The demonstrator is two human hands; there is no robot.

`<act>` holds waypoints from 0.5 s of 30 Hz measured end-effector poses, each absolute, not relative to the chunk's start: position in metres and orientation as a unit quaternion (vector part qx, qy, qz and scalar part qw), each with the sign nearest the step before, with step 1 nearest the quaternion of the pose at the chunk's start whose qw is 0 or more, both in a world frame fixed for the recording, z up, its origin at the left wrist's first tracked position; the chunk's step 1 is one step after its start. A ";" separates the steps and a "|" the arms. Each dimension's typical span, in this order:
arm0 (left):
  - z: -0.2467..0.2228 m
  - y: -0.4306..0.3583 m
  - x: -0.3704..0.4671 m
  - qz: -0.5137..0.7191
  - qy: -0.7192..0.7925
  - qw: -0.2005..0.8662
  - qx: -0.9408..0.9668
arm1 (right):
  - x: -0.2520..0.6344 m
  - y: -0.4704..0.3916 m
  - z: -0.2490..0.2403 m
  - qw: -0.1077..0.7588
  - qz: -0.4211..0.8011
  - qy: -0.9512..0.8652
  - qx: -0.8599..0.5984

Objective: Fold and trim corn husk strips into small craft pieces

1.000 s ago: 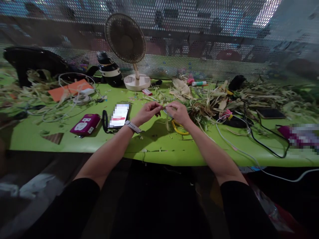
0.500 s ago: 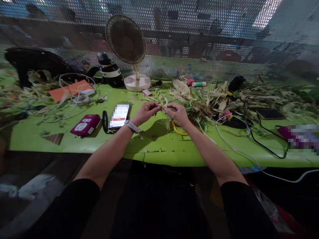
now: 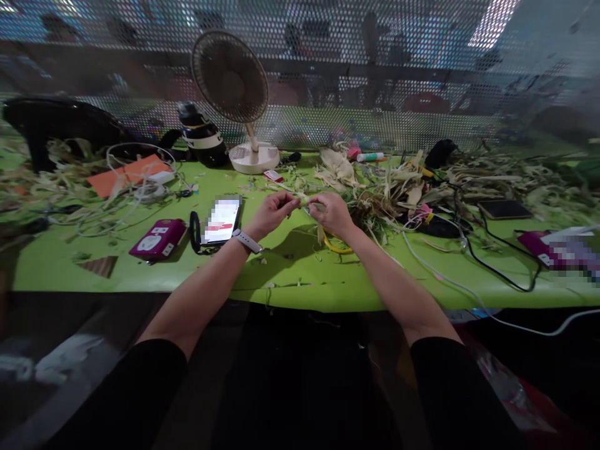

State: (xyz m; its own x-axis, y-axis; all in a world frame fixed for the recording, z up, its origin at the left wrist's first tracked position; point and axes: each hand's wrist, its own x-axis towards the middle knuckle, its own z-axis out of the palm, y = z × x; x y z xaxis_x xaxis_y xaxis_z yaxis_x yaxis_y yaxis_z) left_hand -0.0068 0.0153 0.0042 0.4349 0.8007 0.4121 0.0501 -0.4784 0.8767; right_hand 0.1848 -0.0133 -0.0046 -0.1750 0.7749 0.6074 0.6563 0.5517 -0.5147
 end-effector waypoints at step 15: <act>0.013 0.012 -0.010 0.469 0.321 0.496 0.656 | 0.192 -0.015 0.003 0.431 0.205 -0.747 -0.463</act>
State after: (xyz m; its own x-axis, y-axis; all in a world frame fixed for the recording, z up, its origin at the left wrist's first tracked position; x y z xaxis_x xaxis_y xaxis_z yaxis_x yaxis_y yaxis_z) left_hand -0.0097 0.0119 0.0127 0.3546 0.8868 0.2962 -0.0436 -0.3008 0.9527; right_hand 0.1922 -0.0147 0.0030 -0.1999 0.8687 0.4532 0.5147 0.4867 -0.7058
